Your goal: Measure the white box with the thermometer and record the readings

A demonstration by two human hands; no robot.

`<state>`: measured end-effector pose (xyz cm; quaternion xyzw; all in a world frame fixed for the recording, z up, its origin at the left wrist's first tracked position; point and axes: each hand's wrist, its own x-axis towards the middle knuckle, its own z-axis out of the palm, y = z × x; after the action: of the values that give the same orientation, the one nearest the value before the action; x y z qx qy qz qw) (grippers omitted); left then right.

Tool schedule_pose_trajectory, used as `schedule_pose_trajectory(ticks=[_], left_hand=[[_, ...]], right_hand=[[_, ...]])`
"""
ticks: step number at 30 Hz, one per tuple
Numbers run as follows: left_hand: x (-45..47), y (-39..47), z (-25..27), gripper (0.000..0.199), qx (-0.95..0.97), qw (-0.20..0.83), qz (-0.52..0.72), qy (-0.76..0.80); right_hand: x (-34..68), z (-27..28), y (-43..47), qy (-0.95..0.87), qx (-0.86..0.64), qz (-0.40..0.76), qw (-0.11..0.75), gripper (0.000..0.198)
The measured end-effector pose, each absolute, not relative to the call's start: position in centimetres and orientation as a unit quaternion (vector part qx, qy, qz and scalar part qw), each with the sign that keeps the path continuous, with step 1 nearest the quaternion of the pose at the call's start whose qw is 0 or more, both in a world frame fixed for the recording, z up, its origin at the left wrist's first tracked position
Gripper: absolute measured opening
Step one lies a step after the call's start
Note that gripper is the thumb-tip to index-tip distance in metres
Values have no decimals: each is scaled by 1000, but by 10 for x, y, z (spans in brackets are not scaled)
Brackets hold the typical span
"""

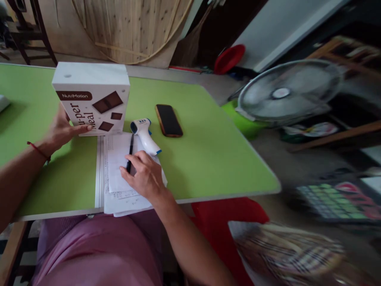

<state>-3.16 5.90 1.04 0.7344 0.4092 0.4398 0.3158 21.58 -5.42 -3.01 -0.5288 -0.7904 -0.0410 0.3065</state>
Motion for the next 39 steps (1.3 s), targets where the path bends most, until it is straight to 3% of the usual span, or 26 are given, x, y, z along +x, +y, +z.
schedule_pose_trajectory(ticks=[10,17,27,30,33,36,39], left_hand=[[-30,58,7,61,663,343,494,445],[-23,43,33,49,688,415,417,423],[-31,45,40,53,719,467,290,425],[-31,44,41,54,733,481,274,395],[-32,45,40,53,730,481,264,407],[-33,46,39,52,728,482,265,409],[-31,45,41,52,734,487,266,391]], right_hand=[[217,-34,-53,-789,-530,-47,306,27],[216,-32,-54,-785,-544,-20,296,26],[221,-22,-53,-775,-551,-26,308,23],[230,-2,-41,-753,-597,-63,269,24],[238,11,-16,-723,-664,-61,178,38],[243,7,11,-704,-702,2,114,40],[247,-8,28,-685,-717,55,118,36]])
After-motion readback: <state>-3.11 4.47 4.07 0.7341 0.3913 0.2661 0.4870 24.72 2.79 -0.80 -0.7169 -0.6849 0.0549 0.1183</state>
